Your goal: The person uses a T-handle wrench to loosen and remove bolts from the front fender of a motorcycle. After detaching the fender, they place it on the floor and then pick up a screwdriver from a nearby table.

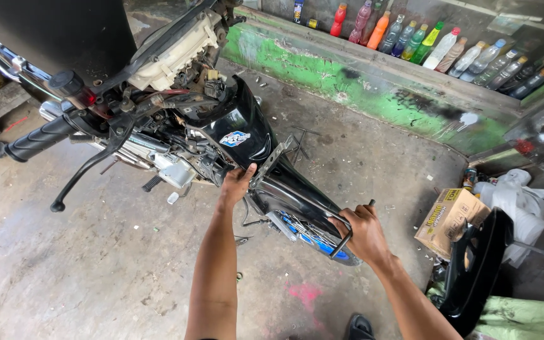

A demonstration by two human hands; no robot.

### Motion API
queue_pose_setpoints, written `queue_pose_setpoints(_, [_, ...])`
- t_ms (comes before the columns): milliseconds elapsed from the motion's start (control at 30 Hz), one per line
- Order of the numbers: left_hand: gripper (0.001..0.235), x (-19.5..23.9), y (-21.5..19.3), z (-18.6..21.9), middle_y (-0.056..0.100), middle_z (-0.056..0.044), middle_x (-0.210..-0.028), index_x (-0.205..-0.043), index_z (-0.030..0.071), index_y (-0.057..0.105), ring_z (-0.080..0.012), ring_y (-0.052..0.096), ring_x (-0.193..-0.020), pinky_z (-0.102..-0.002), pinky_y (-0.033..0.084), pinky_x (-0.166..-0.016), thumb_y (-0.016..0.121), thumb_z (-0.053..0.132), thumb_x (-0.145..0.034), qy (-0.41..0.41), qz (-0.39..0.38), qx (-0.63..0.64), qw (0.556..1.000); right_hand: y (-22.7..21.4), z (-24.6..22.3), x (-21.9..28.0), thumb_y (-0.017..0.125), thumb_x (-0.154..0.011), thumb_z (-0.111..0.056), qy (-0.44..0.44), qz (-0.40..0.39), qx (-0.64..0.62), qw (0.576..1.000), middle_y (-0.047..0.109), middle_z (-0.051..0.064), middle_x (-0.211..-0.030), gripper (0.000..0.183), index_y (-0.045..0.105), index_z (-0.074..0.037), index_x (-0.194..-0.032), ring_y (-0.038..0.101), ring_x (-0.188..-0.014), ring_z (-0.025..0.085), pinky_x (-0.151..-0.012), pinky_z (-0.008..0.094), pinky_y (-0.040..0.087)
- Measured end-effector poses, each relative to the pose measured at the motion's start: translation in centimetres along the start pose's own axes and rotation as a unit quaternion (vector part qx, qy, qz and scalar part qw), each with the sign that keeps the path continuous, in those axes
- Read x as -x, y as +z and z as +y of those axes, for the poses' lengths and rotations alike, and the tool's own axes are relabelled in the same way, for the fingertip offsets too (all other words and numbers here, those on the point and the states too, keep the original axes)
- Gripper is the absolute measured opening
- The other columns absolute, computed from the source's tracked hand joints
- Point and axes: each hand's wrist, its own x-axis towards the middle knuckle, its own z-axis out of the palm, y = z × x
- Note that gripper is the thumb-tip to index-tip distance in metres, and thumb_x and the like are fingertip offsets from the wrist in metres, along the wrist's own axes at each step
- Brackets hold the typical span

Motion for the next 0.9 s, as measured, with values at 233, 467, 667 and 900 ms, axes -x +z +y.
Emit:
queue_pose_setpoints(233, [0.023, -2.7, -0.4, -2.3, 0.07, -0.015, -0.07, -0.085, 0.008, 0.078, -0.0289, 0.073, -0.073, -0.037, 0.064, -0.065, 0.069, 0.024, -0.072, -0.016, -0.022, 0.06, 0.998, 0.2, 1.9, 2.1, 0.079, -0.086, -0.021, -0.02, 0.052, -0.02, 0.998, 0.064, 0.005, -0.057, 0.015, 0.069, -0.013, -0.077, 0.058, -0.062, 0.024, -0.077, 0.032, 0.046])
queue_pose_setpoints(467, [0.034, -1.3, -2.4, 0.0, 0.078, -0.01, -0.104, -0.121, 0.003, 0.072, -0.0152, 0.072, -0.084, -0.022, 0.055, -0.067, 0.067, -0.008, -0.089, -0.047, -0.111, 0.016, 0.993, -0.2, 3.9, 5.8, 0.083, -0.081, -0.023, 0.102, 0.023, -0.028, 0.994, 0.063, 0.002, -0.061, 0.019, 0.074, -0.006, -0.082, 0.049, -0.064, 0.016, -0.08, 0.033, 0.04])
queue_pose_setpoints(667, [0.03, 0.6, -2.8, -0.2, 0.078, -0.007, -0.087, -0.123, 0.008, 0.074, -0.0136, 0.061, -0.056, -0.028, 0.048, -0.051, 0.068, 0.012, -0.093, 0.094, -0.008, -0.152, 0.984, -1.1, 5.3, 8.3, 0.082, -0.082, -0.014, 0.161, 0.074, -0.07, 0.982, 0.064, 0.002, -0.066, 0.012, 0.074, -0.005, -0.085, 0.046, -0.06, 0.016, -0.079, 0.031, 0.04])
queue_pose_setpoints(900, [0.023, 1.9, 2.9, -4.6, 0.075, -0.004, -0.08, -0.109, 0.009, 0.078, -0.0149, 0.062, -0.059, -0.029, 0.05, -0.055, 0.063, 0.007, -0.092, 0.103, 0.163, -0.013, 0.981, -1.9, 9.4, 9.5, 0.08, -0.087, -0.015, 0.231, 0.079, -0.082, 0.966, 0.06, 0.008, -0.067, 0.018, 0.071, 0.001, -0.087, 0.049, -0.063, 0.02, -0.071, 0.033, 0.043])
